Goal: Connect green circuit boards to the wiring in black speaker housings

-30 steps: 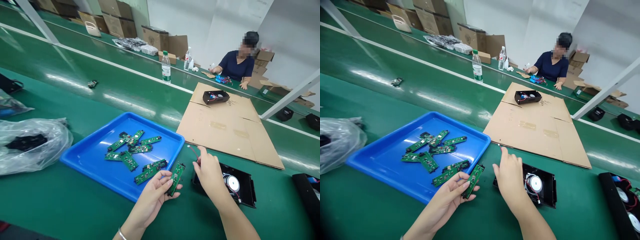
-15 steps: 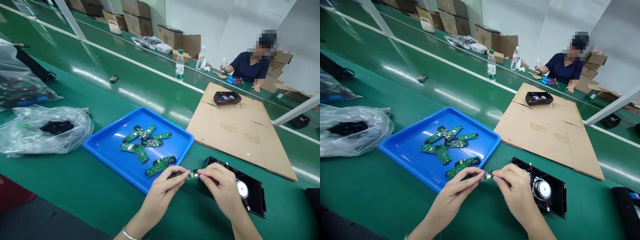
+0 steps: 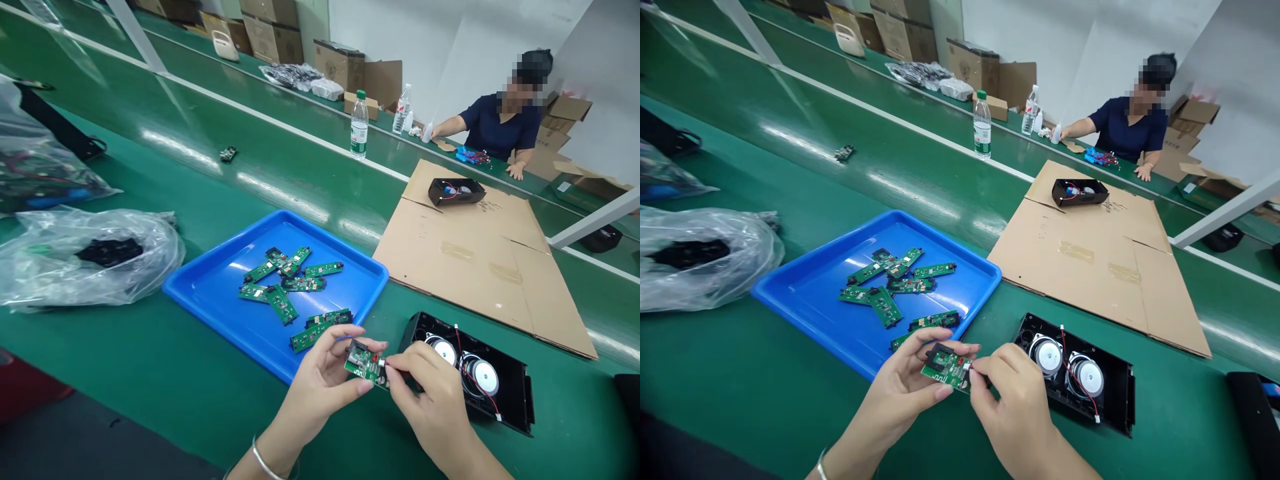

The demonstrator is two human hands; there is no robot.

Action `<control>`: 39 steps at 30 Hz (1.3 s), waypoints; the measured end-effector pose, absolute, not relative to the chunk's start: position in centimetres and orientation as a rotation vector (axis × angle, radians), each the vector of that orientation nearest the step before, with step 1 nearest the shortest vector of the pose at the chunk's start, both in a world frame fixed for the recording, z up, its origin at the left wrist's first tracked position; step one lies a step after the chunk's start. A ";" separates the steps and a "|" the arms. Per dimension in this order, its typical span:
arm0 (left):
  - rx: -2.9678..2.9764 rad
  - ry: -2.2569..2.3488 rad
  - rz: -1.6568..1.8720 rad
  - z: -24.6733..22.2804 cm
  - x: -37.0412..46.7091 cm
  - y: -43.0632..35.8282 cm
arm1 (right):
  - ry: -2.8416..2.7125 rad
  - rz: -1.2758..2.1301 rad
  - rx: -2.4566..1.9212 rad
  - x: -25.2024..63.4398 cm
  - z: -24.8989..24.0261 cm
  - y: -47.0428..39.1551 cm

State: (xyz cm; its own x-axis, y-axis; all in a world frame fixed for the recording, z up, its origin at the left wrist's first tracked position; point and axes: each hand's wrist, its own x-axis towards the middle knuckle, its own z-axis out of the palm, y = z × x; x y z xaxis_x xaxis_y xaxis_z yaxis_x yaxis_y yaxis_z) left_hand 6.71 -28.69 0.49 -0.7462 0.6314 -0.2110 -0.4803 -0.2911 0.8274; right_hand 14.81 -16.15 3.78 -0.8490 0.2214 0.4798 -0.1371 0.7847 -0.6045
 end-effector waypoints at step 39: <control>0.222 1.521 1.368 0.7 7.7 -29.2 | -3.276 0.382 -0.373 26.2 4.8 -5.6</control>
State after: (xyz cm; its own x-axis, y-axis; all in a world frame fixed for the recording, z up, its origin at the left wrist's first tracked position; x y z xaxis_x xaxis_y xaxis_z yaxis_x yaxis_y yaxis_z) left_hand 7.70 -29.25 0.70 -0.4508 0.7045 -0.5481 -0.4709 0.3340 0.8165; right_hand 26.16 -5.63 4.81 -0.9592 0.1999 -0.1998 0.2405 0.9486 -0.2056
